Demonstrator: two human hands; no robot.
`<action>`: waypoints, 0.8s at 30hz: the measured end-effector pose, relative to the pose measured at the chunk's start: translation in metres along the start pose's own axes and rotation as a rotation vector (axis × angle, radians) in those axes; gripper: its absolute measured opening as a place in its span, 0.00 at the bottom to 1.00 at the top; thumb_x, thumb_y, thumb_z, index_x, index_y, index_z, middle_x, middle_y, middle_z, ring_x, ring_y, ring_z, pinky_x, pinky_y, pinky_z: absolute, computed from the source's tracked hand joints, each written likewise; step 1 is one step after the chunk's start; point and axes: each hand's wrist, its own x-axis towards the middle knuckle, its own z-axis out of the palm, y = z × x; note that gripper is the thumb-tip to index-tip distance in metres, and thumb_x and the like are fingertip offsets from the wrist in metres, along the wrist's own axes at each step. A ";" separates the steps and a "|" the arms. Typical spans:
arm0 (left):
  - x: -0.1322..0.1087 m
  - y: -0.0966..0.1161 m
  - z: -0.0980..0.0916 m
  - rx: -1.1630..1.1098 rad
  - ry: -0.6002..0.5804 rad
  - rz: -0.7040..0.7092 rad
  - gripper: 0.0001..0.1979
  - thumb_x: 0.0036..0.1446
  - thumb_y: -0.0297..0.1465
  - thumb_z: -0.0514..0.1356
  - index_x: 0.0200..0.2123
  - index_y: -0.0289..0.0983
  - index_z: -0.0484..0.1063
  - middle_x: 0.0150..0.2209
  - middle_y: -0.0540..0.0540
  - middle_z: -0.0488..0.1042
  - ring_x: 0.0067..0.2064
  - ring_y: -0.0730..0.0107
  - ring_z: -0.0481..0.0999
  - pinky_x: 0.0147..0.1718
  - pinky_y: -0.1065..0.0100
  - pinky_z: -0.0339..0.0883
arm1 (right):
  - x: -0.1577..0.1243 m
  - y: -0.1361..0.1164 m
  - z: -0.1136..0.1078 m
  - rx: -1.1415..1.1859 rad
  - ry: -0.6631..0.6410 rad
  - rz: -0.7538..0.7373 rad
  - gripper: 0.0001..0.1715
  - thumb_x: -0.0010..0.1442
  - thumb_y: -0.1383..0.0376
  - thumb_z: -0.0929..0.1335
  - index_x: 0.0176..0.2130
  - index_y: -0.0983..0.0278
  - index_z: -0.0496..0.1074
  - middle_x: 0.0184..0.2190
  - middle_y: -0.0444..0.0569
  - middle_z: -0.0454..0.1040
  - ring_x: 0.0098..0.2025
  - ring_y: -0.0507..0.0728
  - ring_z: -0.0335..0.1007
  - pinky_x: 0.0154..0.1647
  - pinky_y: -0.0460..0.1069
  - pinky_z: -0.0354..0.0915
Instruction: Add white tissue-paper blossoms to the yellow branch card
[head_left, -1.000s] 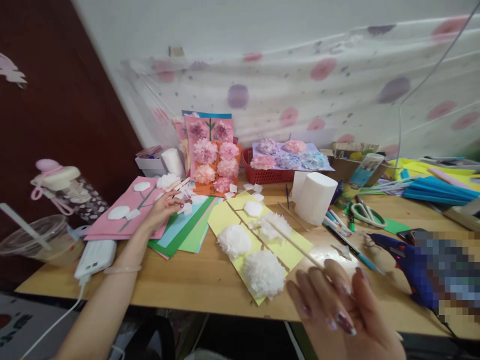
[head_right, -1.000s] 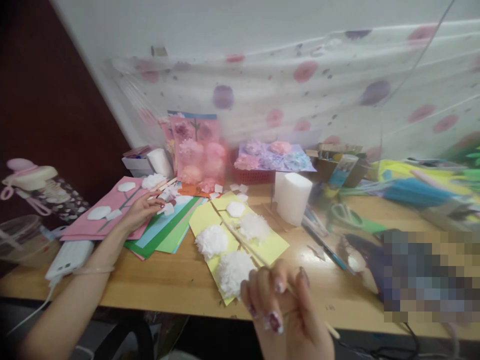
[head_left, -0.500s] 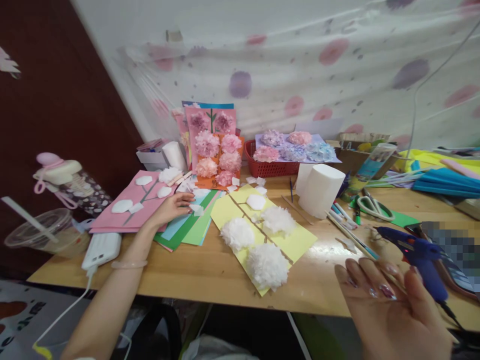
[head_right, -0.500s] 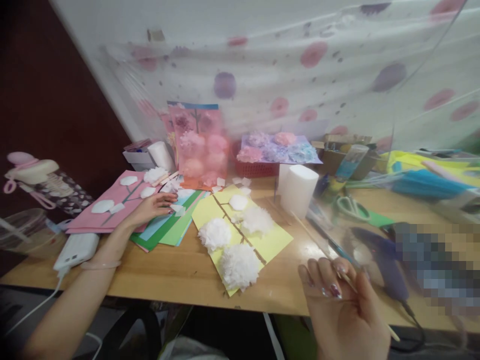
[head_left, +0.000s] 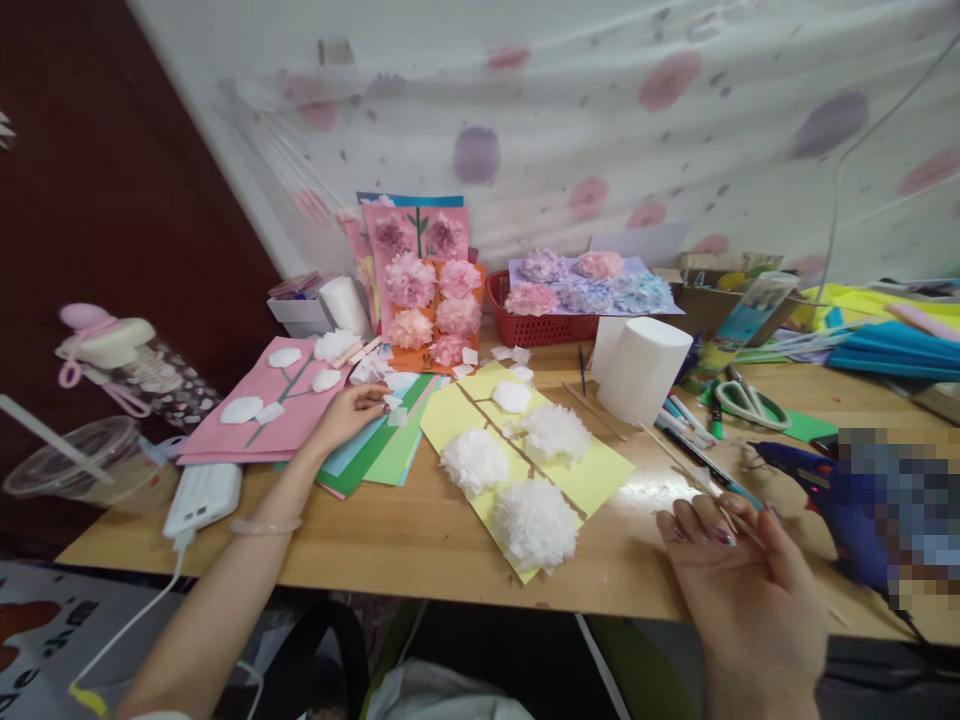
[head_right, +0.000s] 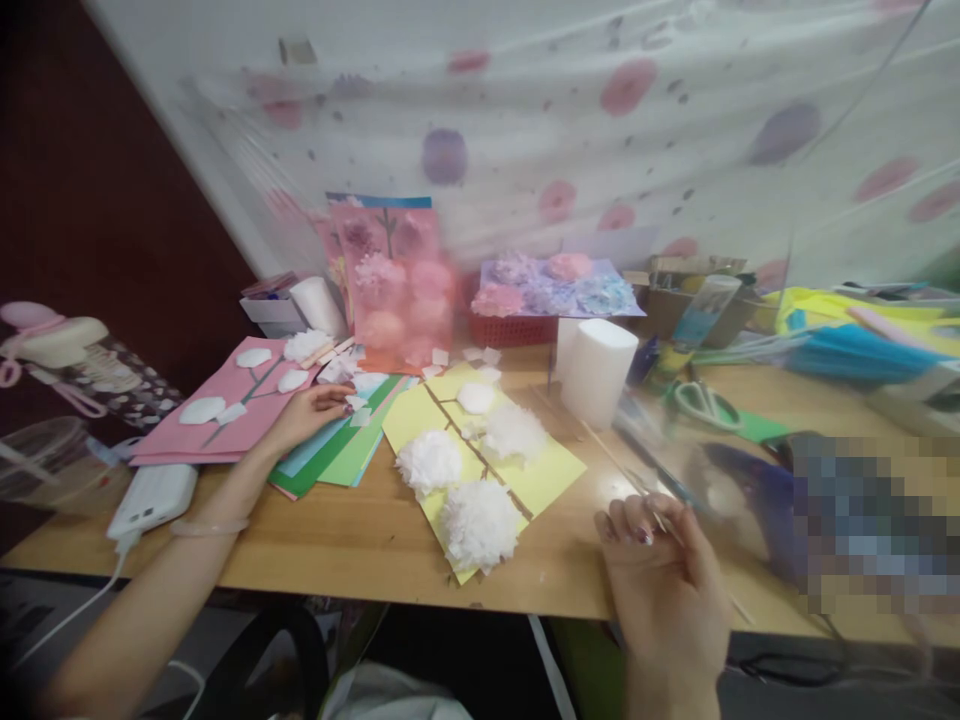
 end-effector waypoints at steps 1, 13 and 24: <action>0.000 0.000 0.001 -0.011 0.004 -0.007 0.24 0.37 0.41 0.71 0.38 0.35 0.77 0.39 0.42 0.80 0.39 0.59 0.81 0.46 0.53 0.74 | 0.002 0.003 -0.002 -0.007 0.016 0.007 0.14 0.53 0.57 0.73 0.28 0.63 0.68 0.20 0.38 0.55 0.23 0.48 0.53 0.26 0.45 0.60; -0.026 0.049 0.036 -0.219 -0.175 0.036 0.23 0.46 0.38 0.68 0.46 0.36 0.73 0.32 0.49 0.76 0.34 0.66 0.79 0.38 0.61 0.75 | 0.011 0.024 -0.012 -0.293 -0.018 -0.147 0.28 0.51 0.39 0.72 0.30 0.61 0.77 0.23 0.47 0.75 0.28 0.53 0.72 0.33 0.49 0.68; -0.076 0.134 0.156 -0.169 -0.699 0.228 0.16 0.51 0.29 0.61 0.46 0.38 0.72 0.32 0.49 0.75 0.34 0.69 0.77 0.34 0.67 0.71 | -0.020 0.029 0.035 -0.609 -0.209 -0.171 0.17 0.53 0.54 0.76 0.33 0.60 0.69 0.38 0.48 0.80 0.41 0.58 0.78 0.43 0.53 0.72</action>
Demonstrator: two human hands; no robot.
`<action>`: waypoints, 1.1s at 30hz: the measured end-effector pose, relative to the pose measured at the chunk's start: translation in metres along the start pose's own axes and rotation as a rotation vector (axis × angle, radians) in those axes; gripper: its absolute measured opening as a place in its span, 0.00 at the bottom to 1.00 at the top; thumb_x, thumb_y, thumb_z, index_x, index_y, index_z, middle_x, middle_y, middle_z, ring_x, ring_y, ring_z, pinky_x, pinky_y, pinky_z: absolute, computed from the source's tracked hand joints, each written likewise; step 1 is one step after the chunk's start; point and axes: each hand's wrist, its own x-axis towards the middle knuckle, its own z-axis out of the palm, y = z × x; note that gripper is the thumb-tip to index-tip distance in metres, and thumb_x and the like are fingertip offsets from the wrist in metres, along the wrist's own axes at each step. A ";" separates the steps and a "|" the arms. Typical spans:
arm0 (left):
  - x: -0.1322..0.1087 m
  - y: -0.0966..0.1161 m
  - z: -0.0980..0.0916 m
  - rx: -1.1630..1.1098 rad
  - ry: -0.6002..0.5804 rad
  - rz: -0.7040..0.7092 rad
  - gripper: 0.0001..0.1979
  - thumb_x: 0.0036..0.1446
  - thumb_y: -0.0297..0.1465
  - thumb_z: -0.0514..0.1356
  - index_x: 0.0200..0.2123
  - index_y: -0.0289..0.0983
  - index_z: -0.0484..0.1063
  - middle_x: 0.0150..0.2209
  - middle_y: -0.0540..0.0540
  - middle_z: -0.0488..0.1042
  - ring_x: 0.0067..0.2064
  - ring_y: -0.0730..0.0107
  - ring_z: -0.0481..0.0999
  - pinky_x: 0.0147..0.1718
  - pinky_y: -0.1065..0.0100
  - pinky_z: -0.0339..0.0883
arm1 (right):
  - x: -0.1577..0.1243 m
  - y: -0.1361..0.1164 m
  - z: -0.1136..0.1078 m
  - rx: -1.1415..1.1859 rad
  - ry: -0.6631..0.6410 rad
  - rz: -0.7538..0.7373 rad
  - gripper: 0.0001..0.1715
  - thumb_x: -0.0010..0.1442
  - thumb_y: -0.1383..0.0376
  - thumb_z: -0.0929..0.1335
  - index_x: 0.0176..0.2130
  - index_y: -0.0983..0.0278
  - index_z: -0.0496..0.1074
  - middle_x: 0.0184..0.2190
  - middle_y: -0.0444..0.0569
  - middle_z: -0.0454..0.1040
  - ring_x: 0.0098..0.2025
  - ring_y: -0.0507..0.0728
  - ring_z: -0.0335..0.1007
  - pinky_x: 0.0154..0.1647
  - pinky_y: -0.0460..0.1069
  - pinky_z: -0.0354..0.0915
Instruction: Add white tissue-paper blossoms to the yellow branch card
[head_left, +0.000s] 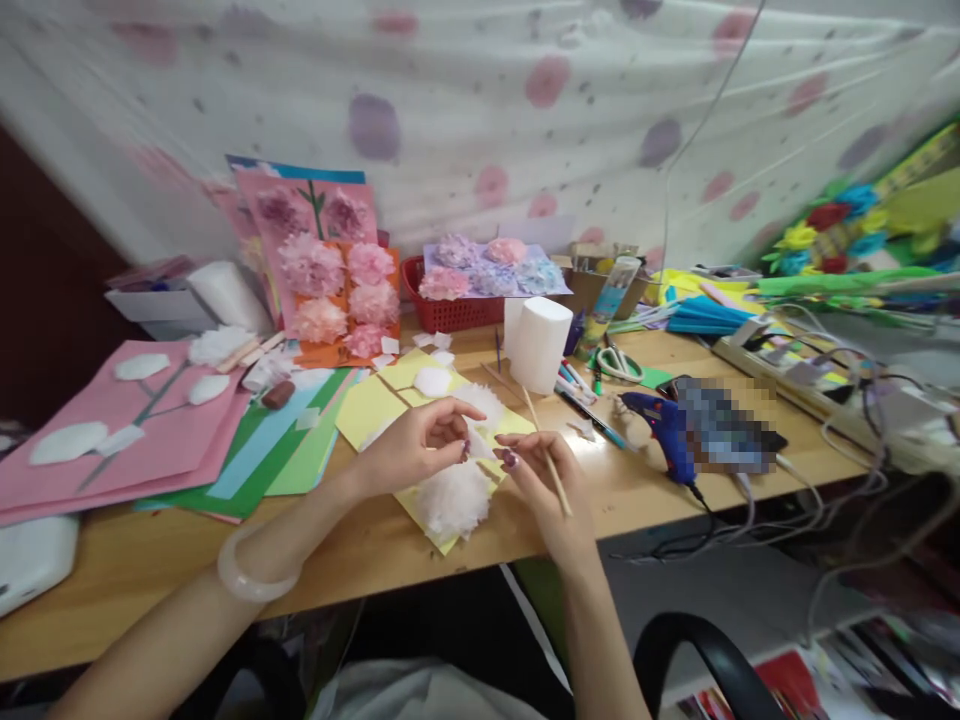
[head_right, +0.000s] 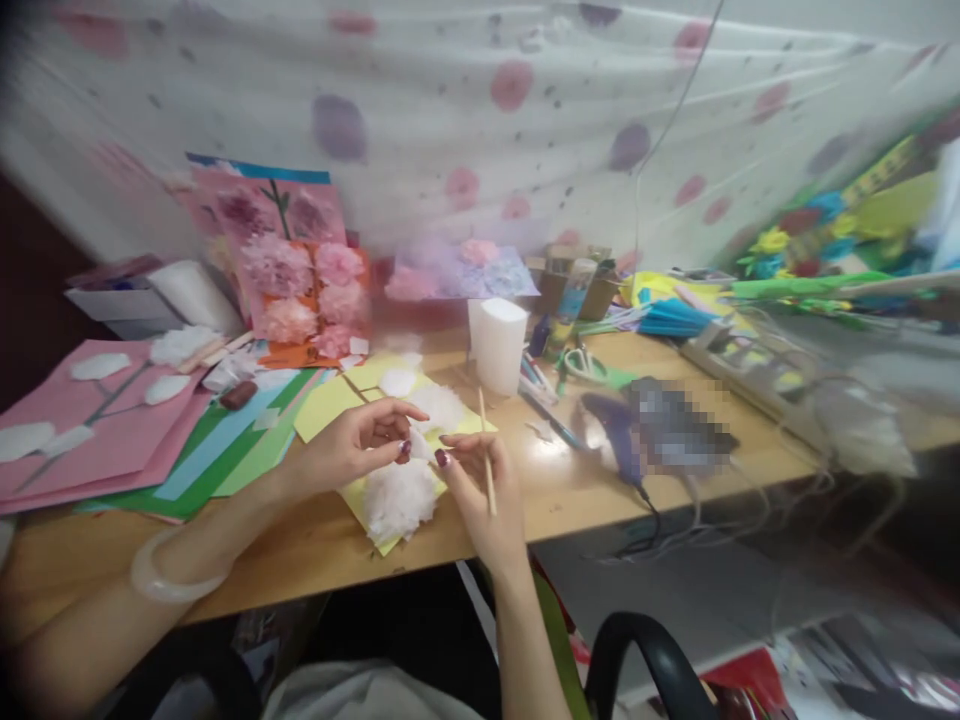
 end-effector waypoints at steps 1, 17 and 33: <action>0.002 0.001 0.006 0.014 -0.008 0.006 0.16 0.51 0.29 0.61 0.46 0.38 0.72 0.32 0.49 0.75 0.35 0.69 0.77 0.34 0.68 0.71 | -0.001 -0.002 0.003 0.039 0.000 0.007 0.18 0.52 0.56 0.77 0.32 0.60 0.67 0.36 0.47 0.80 0.40 0.57 0.78 0.44 0.53 0.73; 0.002 -0.008 0.031 -0.029 0.114 -0.087 0.08 0.52 0.36 0.64 0.33 0.38 0.74 0.32 0.46 0.79 0.34 0.66 0.80 0.36 0.64 0.76 | -0.012 0.006 0.008 0.132 0.090 0.042 0.19 0.53 0.57 0.76 0.31 0.59 0.63 0.34 0.45 0.80 0.37 0.56 0.78 0.41 0.52 0.73; -0.011 -0.007 0.033 0.487 0.252 0.299 0.08 0.56 0.25 0.59 0.35 0.41 0.77 0.34 0.48 0.79 0.37 0.67 0.78 0.39 0.67 0.72 | -0.023 0.002 0.001 -0.198 -0.028 -0.056 0.12 0.60 0.64 0.70 0.32 0.58 0.60 0.37 0.47 0.79 0.43 0.58 0.77 0.43 0.51 0.68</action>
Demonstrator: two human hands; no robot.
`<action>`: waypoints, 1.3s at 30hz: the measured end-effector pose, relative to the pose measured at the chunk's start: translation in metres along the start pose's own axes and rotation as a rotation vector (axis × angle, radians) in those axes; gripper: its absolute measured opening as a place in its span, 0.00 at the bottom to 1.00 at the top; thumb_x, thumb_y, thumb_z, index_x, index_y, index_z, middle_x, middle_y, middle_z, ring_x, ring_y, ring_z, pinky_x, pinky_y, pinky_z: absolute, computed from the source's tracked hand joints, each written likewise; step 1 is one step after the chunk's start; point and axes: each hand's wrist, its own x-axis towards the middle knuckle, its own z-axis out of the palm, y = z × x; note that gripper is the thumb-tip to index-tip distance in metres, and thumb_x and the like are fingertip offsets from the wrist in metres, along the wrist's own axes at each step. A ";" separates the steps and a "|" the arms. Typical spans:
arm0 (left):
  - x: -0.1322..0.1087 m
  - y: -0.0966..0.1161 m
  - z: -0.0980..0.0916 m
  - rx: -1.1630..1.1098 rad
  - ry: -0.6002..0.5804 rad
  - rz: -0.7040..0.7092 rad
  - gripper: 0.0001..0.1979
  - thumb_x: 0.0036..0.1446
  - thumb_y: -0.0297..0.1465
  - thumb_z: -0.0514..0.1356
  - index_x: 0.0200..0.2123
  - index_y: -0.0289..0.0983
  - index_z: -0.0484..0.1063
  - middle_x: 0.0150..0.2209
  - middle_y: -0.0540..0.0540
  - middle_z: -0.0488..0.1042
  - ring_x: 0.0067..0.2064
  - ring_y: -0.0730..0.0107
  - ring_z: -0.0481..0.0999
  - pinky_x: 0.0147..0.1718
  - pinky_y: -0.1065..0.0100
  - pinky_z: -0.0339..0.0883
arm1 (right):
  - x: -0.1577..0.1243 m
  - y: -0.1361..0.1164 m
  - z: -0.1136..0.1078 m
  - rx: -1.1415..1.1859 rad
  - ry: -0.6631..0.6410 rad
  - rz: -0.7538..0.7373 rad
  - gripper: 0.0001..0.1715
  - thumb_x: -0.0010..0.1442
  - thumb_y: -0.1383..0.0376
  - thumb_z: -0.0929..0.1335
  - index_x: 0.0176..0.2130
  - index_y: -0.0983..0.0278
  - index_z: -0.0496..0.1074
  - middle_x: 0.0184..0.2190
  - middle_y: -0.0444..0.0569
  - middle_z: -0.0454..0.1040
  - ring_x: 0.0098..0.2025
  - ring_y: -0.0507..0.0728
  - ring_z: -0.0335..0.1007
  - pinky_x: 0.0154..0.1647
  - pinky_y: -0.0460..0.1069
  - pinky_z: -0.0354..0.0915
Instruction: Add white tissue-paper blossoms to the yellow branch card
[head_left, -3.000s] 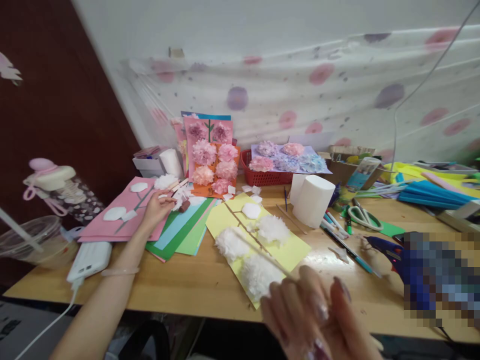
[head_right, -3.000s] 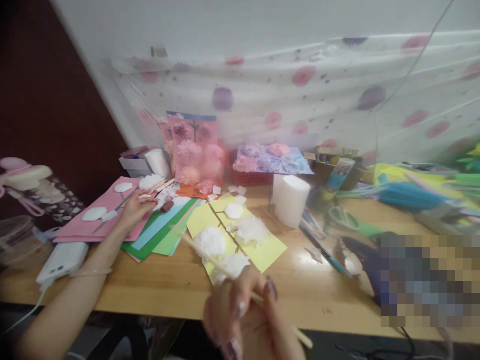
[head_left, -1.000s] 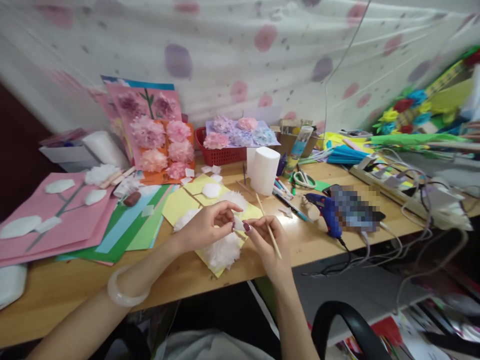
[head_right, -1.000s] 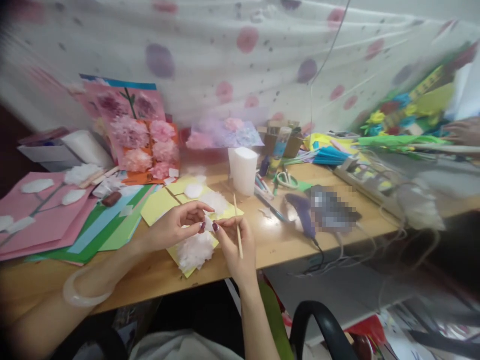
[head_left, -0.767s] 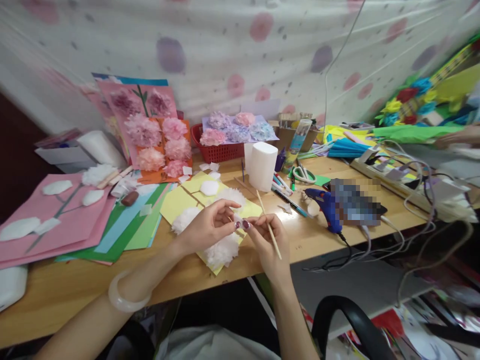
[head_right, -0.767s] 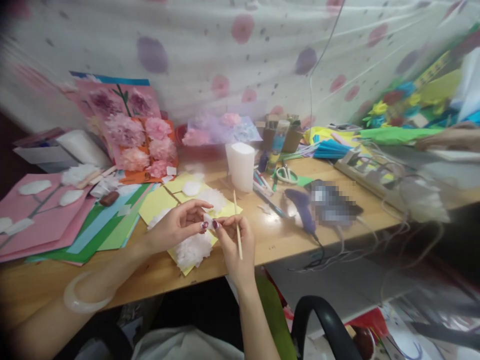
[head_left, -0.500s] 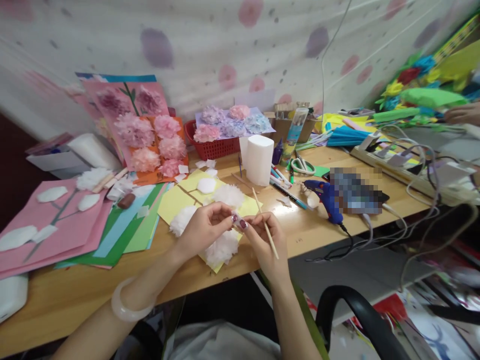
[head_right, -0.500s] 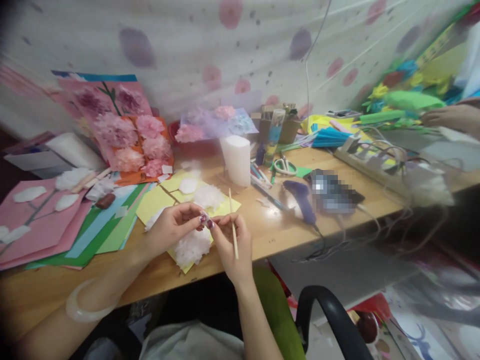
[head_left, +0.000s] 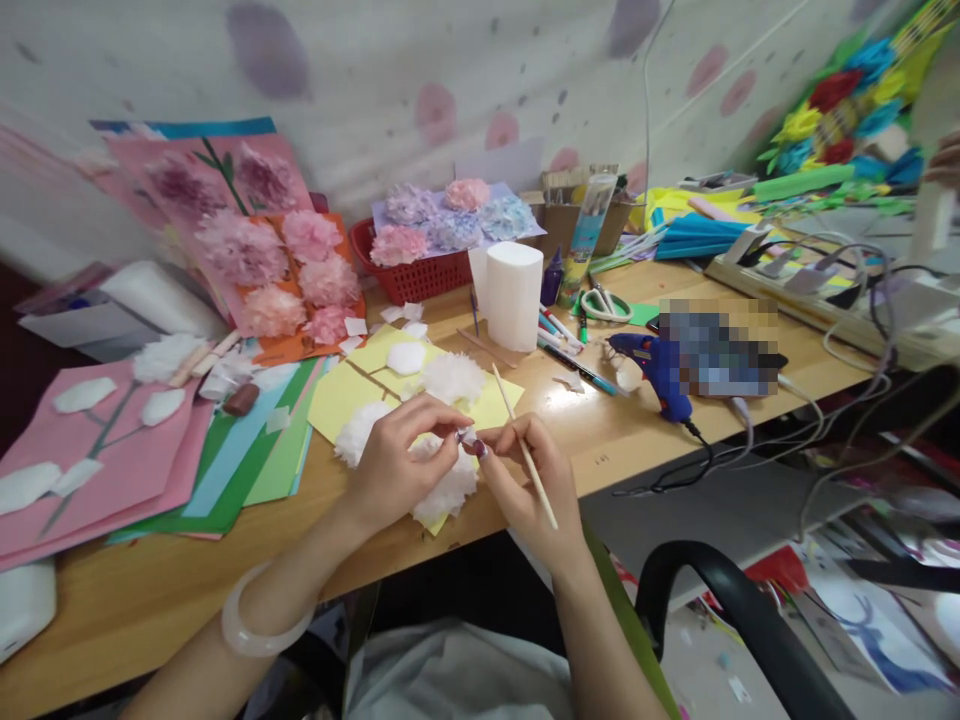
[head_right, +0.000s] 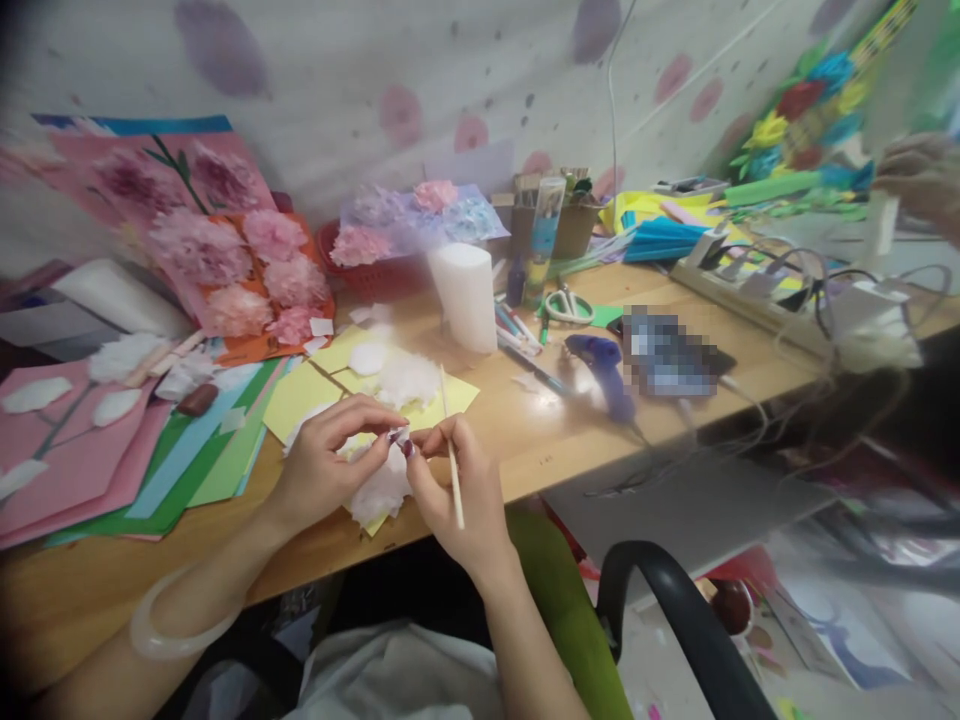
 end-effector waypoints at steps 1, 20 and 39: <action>0.000 0.000 -0.001 -0.001 0.001 0.012 0.09 0.56 0.24 0.58 0.35 0.41 0.78 0.34 0.47 0.79 0.38 0.67 0.78 0.39 0.67 0.72 | -0.001 -0.001 0.000 -0.015 -0.007 -0.015 0.11 0.61 0.64 0.69 0.33 0.58 0.60 0.38 0.48 0.79 0.44 0.58 0.77 0.43 0.51 0.68; 0.022 -0.030 -0.015 -0.086 -0.056 -0.300 0.08 0.54 0.36 0.65 0.34 0.38 0.81 0.36 0.44 0.81 0.39 0.62 0.79 0.41 0.63 0.73 | 0.017 0.018 -0.024 0.016 0.221 -0.091 0.29 0.70 0.44 0.55 0.42 0.58 0.74 0.27 0.44 0.70 0.32 0.56 0.67 0.36 0.51 0.62; 0.051 -0.019 0.002 0.116 -0.082 -0.446 0.09 0.48 0.37 0.66 0.31 0.37 0.80 0.30 0.47 0.81 0.31 0.66 0.77 0.32 0.67 0.71 | 0.022 0.018 -0.028 -0.201 0.080 0.052 0.26 0.72 0.53 0.55 0.31 0.60 0.70 0.26 0.44 0.75 0.31 0.55 0.70 0.35 0.49 0.59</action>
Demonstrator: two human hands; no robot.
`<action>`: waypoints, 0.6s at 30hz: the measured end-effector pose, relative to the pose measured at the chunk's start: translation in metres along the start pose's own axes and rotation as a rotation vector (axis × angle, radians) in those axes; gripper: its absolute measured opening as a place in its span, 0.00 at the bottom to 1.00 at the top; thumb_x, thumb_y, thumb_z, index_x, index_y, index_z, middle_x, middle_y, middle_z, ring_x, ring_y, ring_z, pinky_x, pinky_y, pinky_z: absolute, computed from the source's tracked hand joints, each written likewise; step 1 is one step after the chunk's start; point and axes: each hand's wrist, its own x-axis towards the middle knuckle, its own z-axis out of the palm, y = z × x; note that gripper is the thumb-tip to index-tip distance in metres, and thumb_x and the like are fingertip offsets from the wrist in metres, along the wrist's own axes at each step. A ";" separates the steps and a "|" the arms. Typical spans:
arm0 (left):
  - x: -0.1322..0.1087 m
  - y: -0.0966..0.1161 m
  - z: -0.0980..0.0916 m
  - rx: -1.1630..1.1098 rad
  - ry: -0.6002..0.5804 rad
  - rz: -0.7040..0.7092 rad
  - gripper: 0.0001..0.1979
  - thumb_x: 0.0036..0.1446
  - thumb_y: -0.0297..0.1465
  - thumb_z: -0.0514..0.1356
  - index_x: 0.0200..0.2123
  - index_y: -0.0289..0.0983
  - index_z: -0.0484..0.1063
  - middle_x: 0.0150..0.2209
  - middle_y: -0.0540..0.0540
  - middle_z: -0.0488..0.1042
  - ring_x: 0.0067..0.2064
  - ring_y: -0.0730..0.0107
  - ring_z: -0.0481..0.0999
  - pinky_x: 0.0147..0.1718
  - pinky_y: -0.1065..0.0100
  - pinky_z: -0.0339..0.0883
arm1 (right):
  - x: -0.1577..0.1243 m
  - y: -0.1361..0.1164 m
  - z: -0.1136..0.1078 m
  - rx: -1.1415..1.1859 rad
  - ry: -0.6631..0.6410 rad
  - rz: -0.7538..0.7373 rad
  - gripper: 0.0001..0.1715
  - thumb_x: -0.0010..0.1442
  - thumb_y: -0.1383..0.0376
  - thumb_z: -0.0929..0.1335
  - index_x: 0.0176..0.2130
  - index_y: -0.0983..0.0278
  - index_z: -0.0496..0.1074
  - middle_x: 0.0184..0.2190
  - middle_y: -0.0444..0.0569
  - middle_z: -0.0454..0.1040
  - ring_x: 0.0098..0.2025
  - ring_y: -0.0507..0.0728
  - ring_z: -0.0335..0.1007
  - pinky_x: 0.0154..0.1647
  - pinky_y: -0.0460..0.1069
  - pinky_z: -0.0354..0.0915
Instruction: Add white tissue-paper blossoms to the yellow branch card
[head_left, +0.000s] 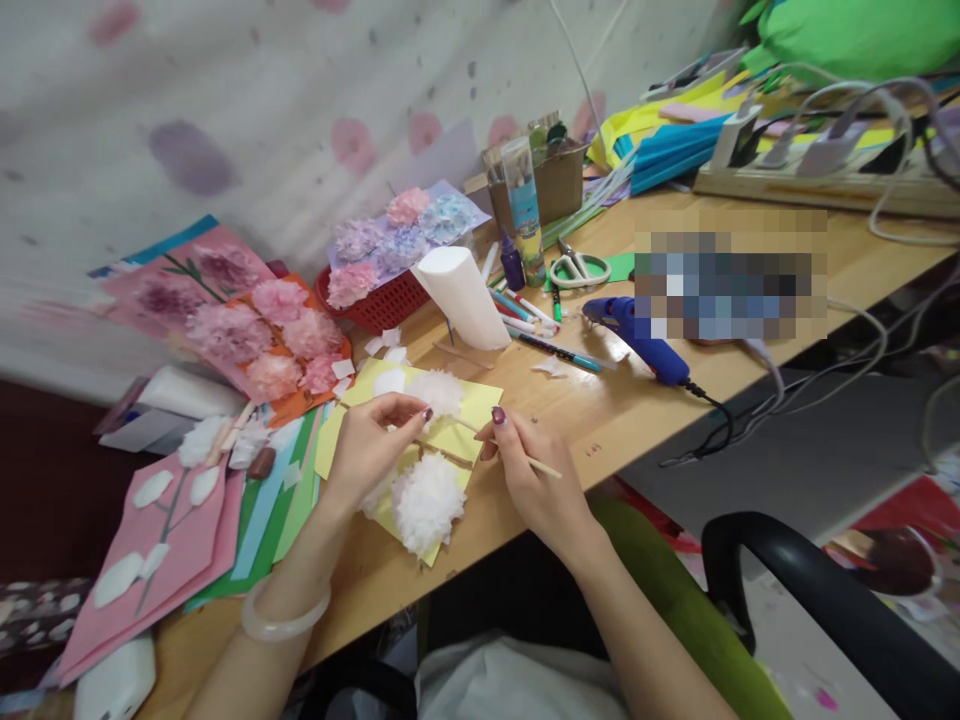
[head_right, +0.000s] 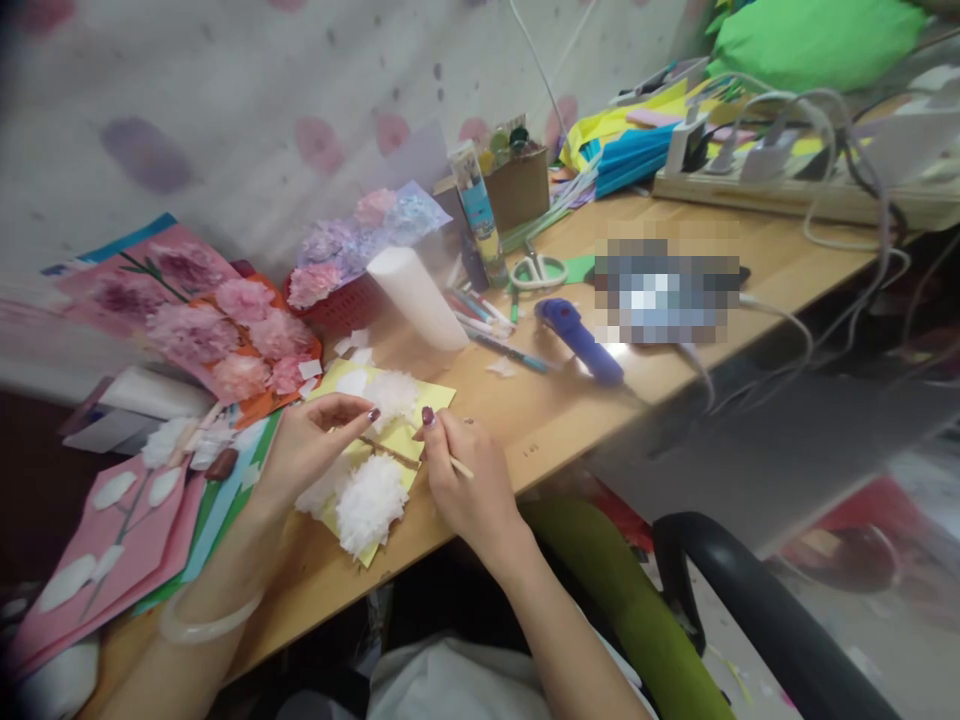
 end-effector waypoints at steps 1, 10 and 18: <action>0.000 0.000 0.001 0.005 -0.007 -0.015 0.10 0.48 0.37 0.66 0.31 0.37 0.80 0.30 0.46 0.81 0.31 0.66 0.77 0.32 0.67 0.71 | 0.000 0.000 0.000 0.002 0.005 0.002 0.26 0.72 0.52 0.55 0.31 0.60 0.70 0.26 0.44 0.75 0.32 0.55 0.70 0.35 0.49 0.59; 0.002 -0.008 0.010 0.283 0.005 0.241 0.06 0.52 0.32 0.63 0.30 0.40 0.81 0.32 0.48 0.75 0.39 0.64 0.74 0.42 0.62 0.67 | 0.000 -0.001 0.000 -0.037 0.016 -0.023 0.25 0.72 0.54 0.55 0.31 0.61 0.69 0.26 0.46 0.74 0.32 0.56 0.71 0.35 0.49 0.59; 0.009 -0.014 0.012 0.439 -0.042 0.341 0.07 0.57 0.29 0.62 0.35 0.42 0.82 0.33 0.48 0.72 0.41 0.62 0.72 0.42 0.60 0.64 | -0.003 0.000 0.000 0.057 0.081 -0.026 0.26 0.71 0.54 0.55 0.30 0.61 0.70 0.23 0.44 0.72 0.30 0.55 0.70 0.34 0.49 0.60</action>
